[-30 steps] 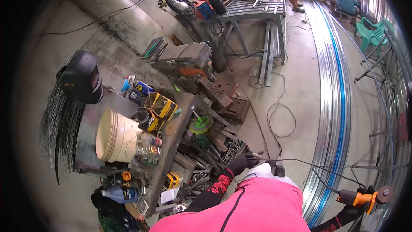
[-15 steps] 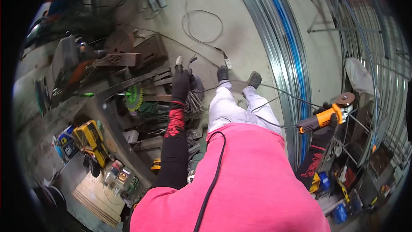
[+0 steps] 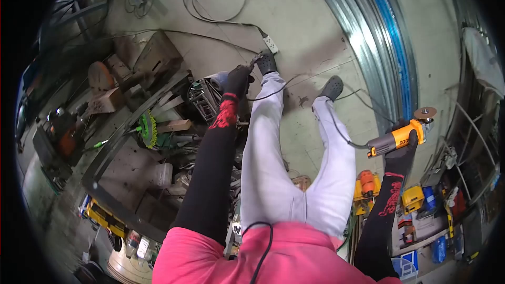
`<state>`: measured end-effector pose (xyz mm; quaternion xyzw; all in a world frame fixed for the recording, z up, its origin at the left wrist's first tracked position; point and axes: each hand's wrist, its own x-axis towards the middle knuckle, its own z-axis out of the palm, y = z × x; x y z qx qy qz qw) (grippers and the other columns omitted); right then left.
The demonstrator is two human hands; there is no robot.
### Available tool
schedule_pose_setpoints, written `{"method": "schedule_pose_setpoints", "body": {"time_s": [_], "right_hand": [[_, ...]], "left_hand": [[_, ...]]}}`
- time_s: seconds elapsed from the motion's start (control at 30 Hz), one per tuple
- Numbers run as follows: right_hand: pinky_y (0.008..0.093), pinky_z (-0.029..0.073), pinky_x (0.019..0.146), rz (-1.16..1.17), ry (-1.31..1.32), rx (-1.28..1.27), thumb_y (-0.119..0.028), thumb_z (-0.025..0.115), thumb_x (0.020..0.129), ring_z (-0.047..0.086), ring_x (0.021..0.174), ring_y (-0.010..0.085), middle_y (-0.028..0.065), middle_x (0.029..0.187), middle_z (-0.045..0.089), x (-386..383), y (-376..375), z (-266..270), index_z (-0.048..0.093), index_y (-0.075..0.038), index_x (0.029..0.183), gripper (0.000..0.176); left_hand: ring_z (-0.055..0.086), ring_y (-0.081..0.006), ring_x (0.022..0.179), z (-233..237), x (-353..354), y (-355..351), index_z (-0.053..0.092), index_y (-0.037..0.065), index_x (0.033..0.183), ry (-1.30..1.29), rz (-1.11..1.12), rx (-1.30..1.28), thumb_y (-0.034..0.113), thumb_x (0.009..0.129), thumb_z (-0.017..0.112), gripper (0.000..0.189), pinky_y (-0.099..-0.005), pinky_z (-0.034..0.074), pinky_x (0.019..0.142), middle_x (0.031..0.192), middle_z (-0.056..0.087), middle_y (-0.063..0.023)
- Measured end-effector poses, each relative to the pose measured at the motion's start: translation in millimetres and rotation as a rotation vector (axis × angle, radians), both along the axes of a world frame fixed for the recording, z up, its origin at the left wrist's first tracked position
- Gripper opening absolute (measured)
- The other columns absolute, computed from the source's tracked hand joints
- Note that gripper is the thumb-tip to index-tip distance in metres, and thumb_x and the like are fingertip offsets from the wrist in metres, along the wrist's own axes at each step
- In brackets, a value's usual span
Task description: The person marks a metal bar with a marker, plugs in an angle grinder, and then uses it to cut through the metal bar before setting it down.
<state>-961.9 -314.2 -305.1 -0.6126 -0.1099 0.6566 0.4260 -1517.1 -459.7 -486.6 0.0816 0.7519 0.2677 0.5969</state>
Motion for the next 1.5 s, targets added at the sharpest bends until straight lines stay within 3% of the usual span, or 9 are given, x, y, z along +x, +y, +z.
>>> {"method": "schedule_pose_setpoints", "body": {"time_s": [0.27, 0.4, 0.53, 0.93, 1.13, 1.2, 1.33, 1.43, 1.5], "right_hand": [[0.0504, 0.056, 0.109, -0.183, 0.103, -0.131, -0.039, 0.075, 0.103, 0.072, 0.118, 0.0249, 0.0143, 0.137, 0.071, -2, -43, -133, 0.059, -0.009, 0.145, 0.054], [0.0509, 0.055, 0.111, -0.252, 0.073, -0.19, -0.036, 0.077, 0.102, 0.072, 0.119, 0.026, 0.0169, 0.14, 0.069, -14, -52, -146, 0.059, -0.008, 0.144, 0.054], [0.0512, 0.056, 0.11, -0.272, 0.099, -0.202, -0.035, 0.077, 0.102, 0.072, 0.118, 0.0269, 0.0187, 0.141, 0.068, -19, -54, -155, 0.057, -0.007, 0.147, 0.057], [0.0499, 0.058, 0.108, -0.244, 0.08, -0.2, -0.038, 0.076, 0.102, 0.073, 0.116, 0.0255, 0.017, 0.138, 0.069, -42, -38, -171, 0.061, -0.007, 0.139, 0.05], [0.0497, 0.058, 0.108, -0.252, 0.094, -0.236, -0.037, 0.075, 0.102, 0.072, 0.115, 0.0252, 0.0175, 0.138, 0.068, -40, -28, -178, 0.061, -0.007, 0.14, 0.05], [0.0498, 0.057, 0.108, -0.239, 0.081, -0.222, -0.037, 0.075, 0.103, 0.072, 0.115, 0.025, 0.0177, 0.139, 0.068, -41, -25, -176, 0.061, -0.007, 0.14, 0.05], [0.0493, 0.058, 0.107, -0.194, 0.042, -0.184, -0.036, 0.073, 0.104, 0.072, 0.116, 0.0249, 0.0182, 0.139, 0.067, -45, -21, -174, 0.061, -0.005, 0.141, 0.05], [0.0484, 0.059, 0.105, -0.229, 0.032, -0.219, -0.036, 0.071, 0.105, 0.071, 0.116, 0.0247, 0.018, 0.138, 0.067, -49, -19, -171, 0.06, -0.004, 0.14, 0.049], [0.048, 0.06, 0.105, -0.206, 0.03, -0.205, -0.036, 0.071, 0.105, 0.071, 0.116, 0.0247, 0.0178, 0.138, 0.067, -48, -19, -173, 0.06, -0.004, 0.14, 0.049]], "left_hand": [[0.06, -0.0175, 0.059, -151, 41, 12, 0.075, 0.008, 0.116, -0.018, 0.2, -0.163, 0.018, 0.096, 0.064, 0.024, -0.0344, 0.05, 0.052, 0.086, 0.073, -0.0089], [0.058, -0.0173, 0.058, -144, 35, 22, 0.067, 0.008, 0.095, 0.027, 0.208, -0.212, 0.03, 0.098, 0.073, 0.023, -0.0353, 0.05, 0.051, 0.078, 0.067, -0.0059], [0.06, -0.0174, 0.061, -154, 20, 14, 0.07, 0.008, 0.103, 0.039, -0.002, -0.262, 0.029, 0.1, 0.073, 0.021, -0.0342, 0.052, 0.054, 0.082, 0.069, -0.0054], [0.06, -0.0145, 0.066, -197, 21, 15, 0.075, 0.008, 0.113, -0.097, 0.279, -0.208, 0.021, 0.103, 0.069, 0.018, -0.0304, 0.052, 0.06, 0.088, 0.07, -0.0025], [0.057, -0.0145, 0.056, -244, 22, 18, 0.078, 0.008, 0.101, 0.063, -0.095, -0.313, 0.032, 0.099, 0.072, 0.025, -0.0321, 0.049, 0.055, 0.074, 0.067, -0.0021], [0.077, -0.0283, 0.075, -268, 22, 20, 0.081, 0.004, 0.09, 0.422, -0.421, -0.232, 0.046, 0.1, 0.065, 0.046, -0.0433, 0.058, 0.068, 0.083, 0.079, -0.015], [0.08, -0.0327, 0.088, -283, 29, 46, 0.084, 0.006, 0.096, 0.491, -0.475, -0.375, 0.053, 0.097, 0.067, 0.05, -0.0464, 0.059, 0.08, 0.095, 0.082, -0.0171], [0.076, -0.025, 0.069, -292, 32, 51, 0.082, 0.003, 0.098, 0.345, -0.315, -0.5, 0.044, 0.101, 0.067, 0.044, -0.0394, 0.058, 0.065, 0.078, 0.076, -0.0128], [0.078, -0.0297, 0.073, -311, 27, 40, 0.082, 0.004, 0.1, 0.572, -0.71, -0.298, 0.044, 0.104, 0.062, 0.045, -0.0444, 0.061, 0.07, 0.08, 0.077, -0.0141]]}}
